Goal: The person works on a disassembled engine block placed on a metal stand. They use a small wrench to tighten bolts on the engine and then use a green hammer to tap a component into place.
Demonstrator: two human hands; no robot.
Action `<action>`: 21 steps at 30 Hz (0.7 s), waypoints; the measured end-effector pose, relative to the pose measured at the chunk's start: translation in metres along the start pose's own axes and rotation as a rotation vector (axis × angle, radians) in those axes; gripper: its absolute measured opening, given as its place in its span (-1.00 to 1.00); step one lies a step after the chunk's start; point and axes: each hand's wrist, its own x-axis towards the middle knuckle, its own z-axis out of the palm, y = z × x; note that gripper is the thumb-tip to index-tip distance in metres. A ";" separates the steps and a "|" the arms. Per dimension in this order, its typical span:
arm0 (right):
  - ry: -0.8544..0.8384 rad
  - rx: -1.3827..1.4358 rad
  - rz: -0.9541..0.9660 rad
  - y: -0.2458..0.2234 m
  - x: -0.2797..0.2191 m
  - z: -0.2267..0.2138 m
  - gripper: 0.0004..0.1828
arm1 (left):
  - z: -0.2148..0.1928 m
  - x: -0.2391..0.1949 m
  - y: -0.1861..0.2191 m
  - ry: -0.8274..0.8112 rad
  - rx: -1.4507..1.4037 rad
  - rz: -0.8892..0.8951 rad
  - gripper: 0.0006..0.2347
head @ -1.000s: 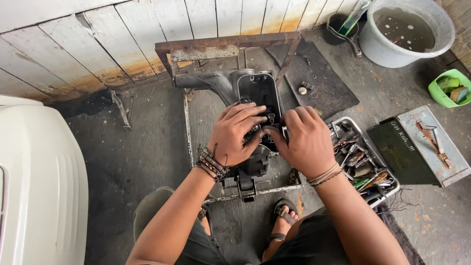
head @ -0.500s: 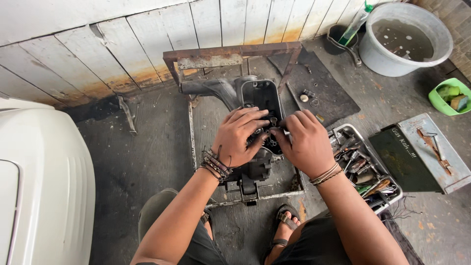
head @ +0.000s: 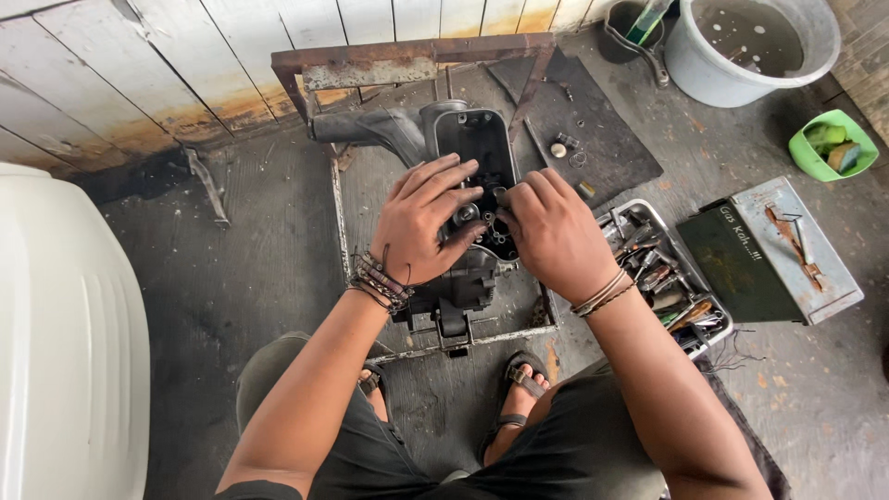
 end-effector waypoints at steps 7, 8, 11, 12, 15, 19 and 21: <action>0.071 -0.028 0.100 0.003 -0.006 0.007 -0.63 | -0.002 0.002 -0.001 0.014 0.032 0.004 -0.73; 0.084 -0.091 0.082 0.002 -0.007 0.012 -0.66 | -0.007 0.002 0.004 0.006 0.002 -0.001 -0.75; 0.084 -0.153 0.028 0.002 -0.006 0.012 -0.71 | -0.009 0.004 0.008 -0.012 -0.031 -0.010 -0.78; 0.065 -0.144 -0.003 0.000 -0.005 0.010 -0.74 | -0.008 0.003 0.008 -0.027 -0.036 -0.024 -0.79; 0.030 -0.080 0.003 -0.003 -0.001 -0.001 -0.79 | -0.006 0.004 0.007 -0.038 -0.051 -0.030 -0.80; 0.043 0.021 0.055 -0.001 -0.002 -0.003 -0.82 | -0.008 0.007 0.009 -0.043 -0.043 -0.042 -0.80; 0.051 0.038 0.158 -0.006 0.000 -0.010 -0.73 | -0.008 0.007 0.009 -0.054 -0.039 -0.054 -0.80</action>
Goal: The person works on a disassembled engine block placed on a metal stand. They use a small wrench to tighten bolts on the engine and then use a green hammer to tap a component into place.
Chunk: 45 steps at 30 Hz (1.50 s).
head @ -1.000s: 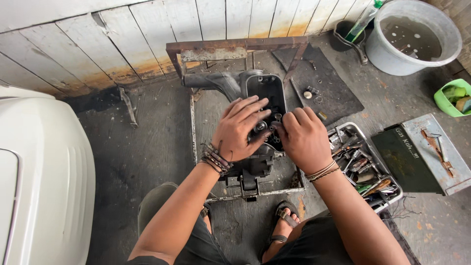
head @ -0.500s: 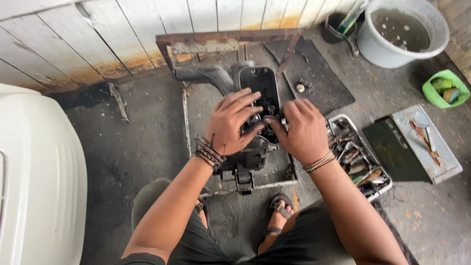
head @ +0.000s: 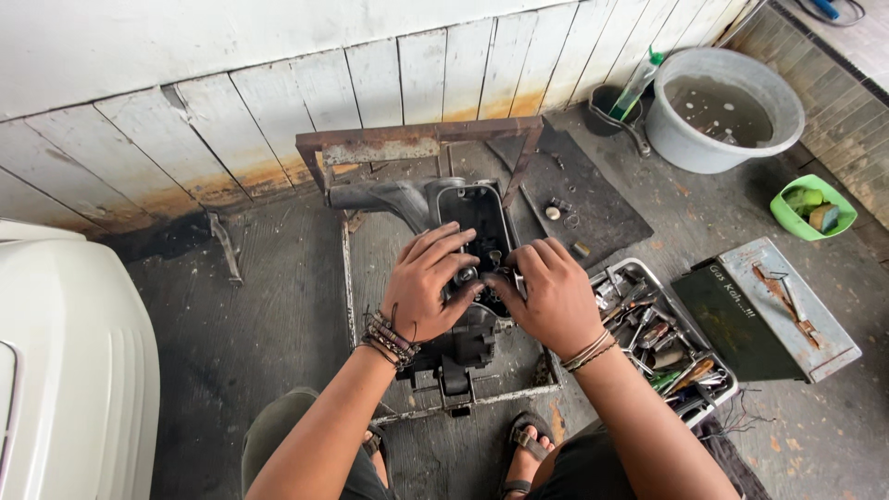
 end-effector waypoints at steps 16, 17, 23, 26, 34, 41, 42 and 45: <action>-0.025 0.072 -0.120 0.004 0.005 0.002 -0.88 | -0.002 0.001 -0.002 -0.013 0.049 0.005 -0.78; 0.002 0.072 -0.080 0.003 0.004 0.001 -0.84 | -0.001 0.001 -0.002 -0.011 0.029 -0.003 -0.79; 0.053 -0.079 -0.060 0.007 -0.005 0.020 -0.76 | 0.001 0.000 0.002 -0.013 0.015 -0.013 -0.79; 0.022 -0.089 -0.141 0.007 -0.001 0.016 -0.79 | -0.003 0.000 0.003 -0.019 0.011 -0.009 -0.80; -0.052 0.233 -0.111 0.011 0.003 -0.006 -0.87 | -0.001 -0.002 -0.001 -0.019 0.033 -0.003 -0.78; -0.001 0.454 0.178 0.021 -0.003 -0.015 -0.88 | 0.000 0.012 0.007 -0.066 0.128 0.036 -0.77; 0.025 0.467 0.204 0.023 -0.005 -0.011 -0.88 | 0.000 0.016 0.011 -0.096 0.141 0.059 -0.77; 0.044 0.458 0.244 0.026 -0.007 -0.009 -0.88 | 0.012 0.026 0.016 -0.126 0.077 0.133 -0.87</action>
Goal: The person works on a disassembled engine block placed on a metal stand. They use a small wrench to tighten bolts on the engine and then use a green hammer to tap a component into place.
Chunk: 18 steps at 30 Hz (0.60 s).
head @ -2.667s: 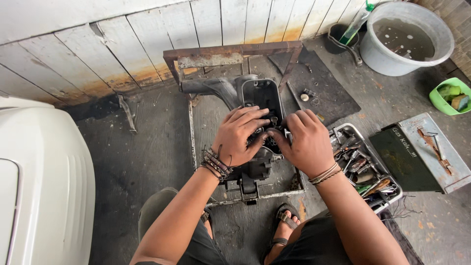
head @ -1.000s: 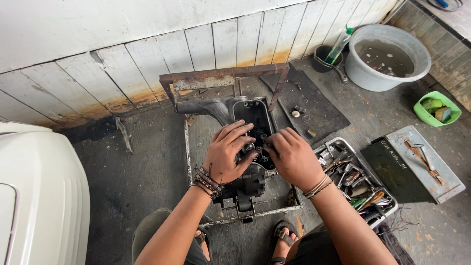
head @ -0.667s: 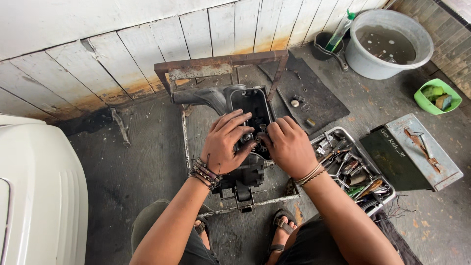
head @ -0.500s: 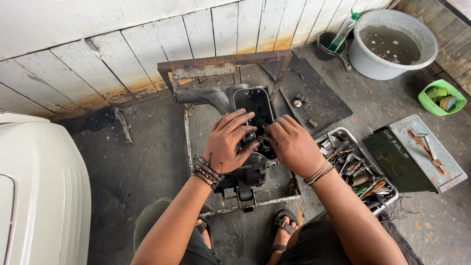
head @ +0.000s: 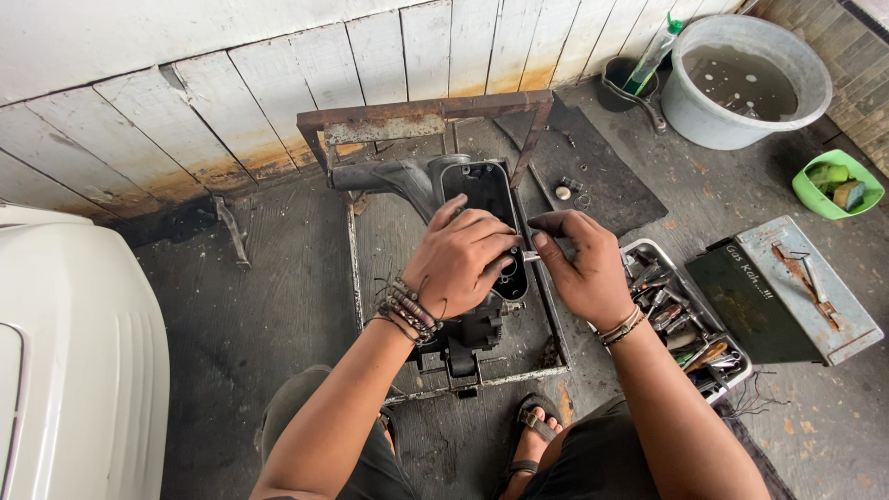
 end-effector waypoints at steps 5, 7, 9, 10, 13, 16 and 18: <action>0.031 0.015 0.060 0.000 -0.002 -0.001 -0.88 | 0.013 -0.001 -0.008 -0.029 0.000 0.008 -0.87; 0.026 0.019 0.076 0.003 -0.005 -0.001 -0.89 | 0.017 -0.005 -0.009 -0.034 -0.026 0.000 -0.87; 0.037 0.020 0.090 0.007 -0.007 -0.001 -0.90 | 0.026 -0.008 -0.012 0.023 -0.040 0.008 -0.89; 0.038 0.020 0.093 0.007 -0.007 -0.001 -0.90 | 0.031 -0.010 -0.013 0.021 -0.042 0.007 -0.89; 0.052 0.025 0.107 0.006 -0.007 -0.001 -0.91 | 0.041 -0.013 -0.013 0.083 -0.082 -0.001 -0.89; 0.059 0.039 0.118 0.003 -0.004 0.001 -0.92 | 0.037 -0.008 -0.009 0.143 -0.053 -0.020 -0.89; 0.057 0.013 0.101 0.001 -0.002 0.003 -0.93 | 0.028 -0.006 -0.003 0.155 0.003 -0.011 -0.89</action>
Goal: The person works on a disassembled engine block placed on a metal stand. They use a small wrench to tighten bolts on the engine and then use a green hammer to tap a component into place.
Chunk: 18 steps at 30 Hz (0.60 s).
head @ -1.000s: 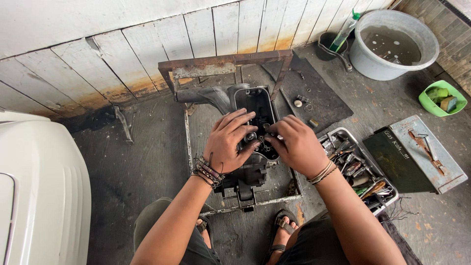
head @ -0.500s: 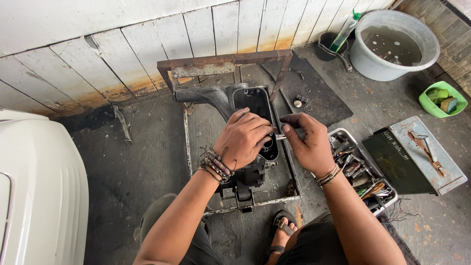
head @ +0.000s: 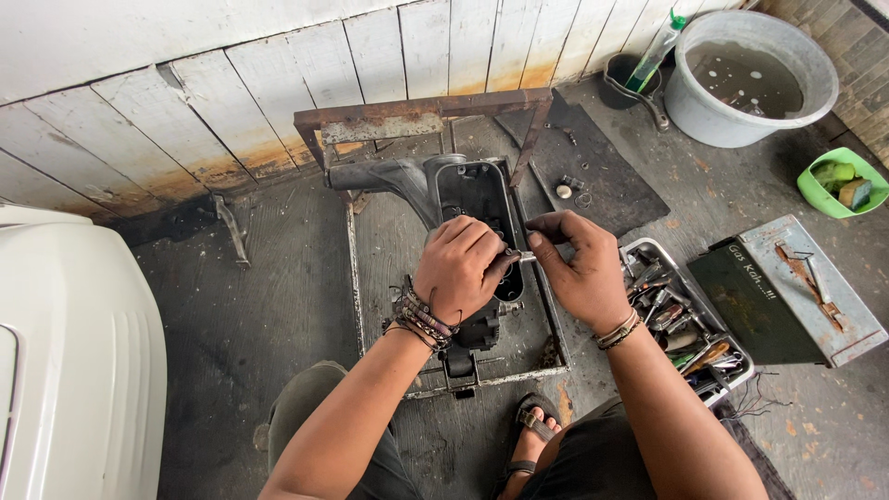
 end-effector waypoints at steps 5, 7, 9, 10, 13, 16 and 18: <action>0.005 -0.004 0.002 -0.004 0.000 0.000 -0.92 | -0.013 0.006 0.004 -0.079 0.014 -0.012 -0.83; -0.003 0.006 0.008 -0.006 0.000 0.000 -0.91 | -0.013 0.005 0.004 -0.141 -0.006 -0.023 -0.74; -0.006 -0.008 0.020 -0.006 0.000 0.002 -0.91 | -0.008 0.003 0.002 -0.091 -0.152 -0.034 -0.84; -0.005 -0.010 0.016 -0.007 -0.001 0.002 -0.91 | -0.005 0.000 0.001 -0.087 -0.151 -0.031 -0.84; -0.007 0.013 0.010 -0.012 0.000 0.001 -0.91 | 0.003 -0.001 0.000 0.021 -0.131 0.013 -0.89; -0.010 -0.027 0.001 -0.022 0.002 0.001 -0.90 | 0.010 0.001 -0.001 0.126 -0.105 -0.016 -0.85; -0.005 -0.057 -0.054 -0.025 -0.003 0.004 -0.91 | 0.016 -0.001 0.001 0.222 -0.108 -0.097 -0.79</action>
